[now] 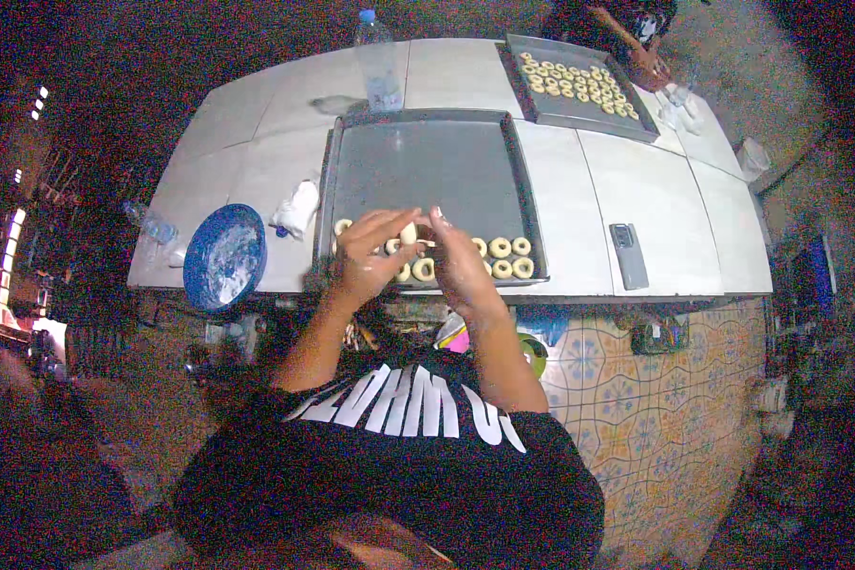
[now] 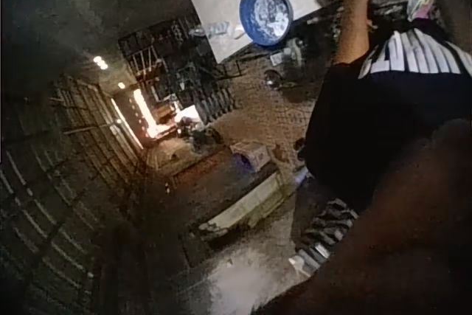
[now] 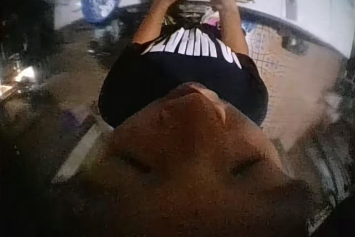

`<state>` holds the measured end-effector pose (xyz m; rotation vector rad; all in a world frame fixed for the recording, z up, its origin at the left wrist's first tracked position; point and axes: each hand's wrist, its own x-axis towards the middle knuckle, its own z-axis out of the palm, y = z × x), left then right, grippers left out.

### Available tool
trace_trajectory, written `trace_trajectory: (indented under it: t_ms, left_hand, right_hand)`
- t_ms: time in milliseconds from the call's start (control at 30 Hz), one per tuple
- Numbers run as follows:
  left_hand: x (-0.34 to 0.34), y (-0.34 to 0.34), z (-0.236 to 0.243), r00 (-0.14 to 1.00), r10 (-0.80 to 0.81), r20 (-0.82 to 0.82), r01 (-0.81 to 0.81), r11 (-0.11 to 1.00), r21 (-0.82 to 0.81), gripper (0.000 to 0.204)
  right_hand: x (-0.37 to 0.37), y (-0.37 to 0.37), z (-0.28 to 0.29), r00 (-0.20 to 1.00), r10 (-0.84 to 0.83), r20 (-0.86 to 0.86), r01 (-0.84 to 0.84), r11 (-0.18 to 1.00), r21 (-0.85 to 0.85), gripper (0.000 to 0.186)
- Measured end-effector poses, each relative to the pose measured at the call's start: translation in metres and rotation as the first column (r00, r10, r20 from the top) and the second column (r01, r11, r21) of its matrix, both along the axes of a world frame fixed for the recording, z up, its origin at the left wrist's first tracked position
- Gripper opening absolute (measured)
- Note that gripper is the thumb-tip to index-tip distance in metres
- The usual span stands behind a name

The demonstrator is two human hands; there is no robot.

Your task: The person coats their hands with flour from a bowl, shapes a piece of dough into a ring by hand, and places it onto a metal tray.

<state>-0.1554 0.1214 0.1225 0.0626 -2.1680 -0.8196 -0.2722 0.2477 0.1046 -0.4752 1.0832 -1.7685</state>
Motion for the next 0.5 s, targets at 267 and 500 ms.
trace_trajectory:
  t_ms: [267,500]
  left_hand:
    - [-0.002,-0.007,-0.017,0.997,-0.02,-0.073,0.014,0.996,-0.091,0.037]
    - [0.006,0.0,-0.004,0.992,-0.053,0.117,0.036,0.989,0.143,0.052]
  right_hand:
    - [0.003,-0.002,-0.002,0.997,-0.025,-0.072,0.026,1.0,0.013,0.057]
    - [0.0,-0.002,-0.007,0.998,0.061,0.031,-0.06,0.998,-0.036,0.062]
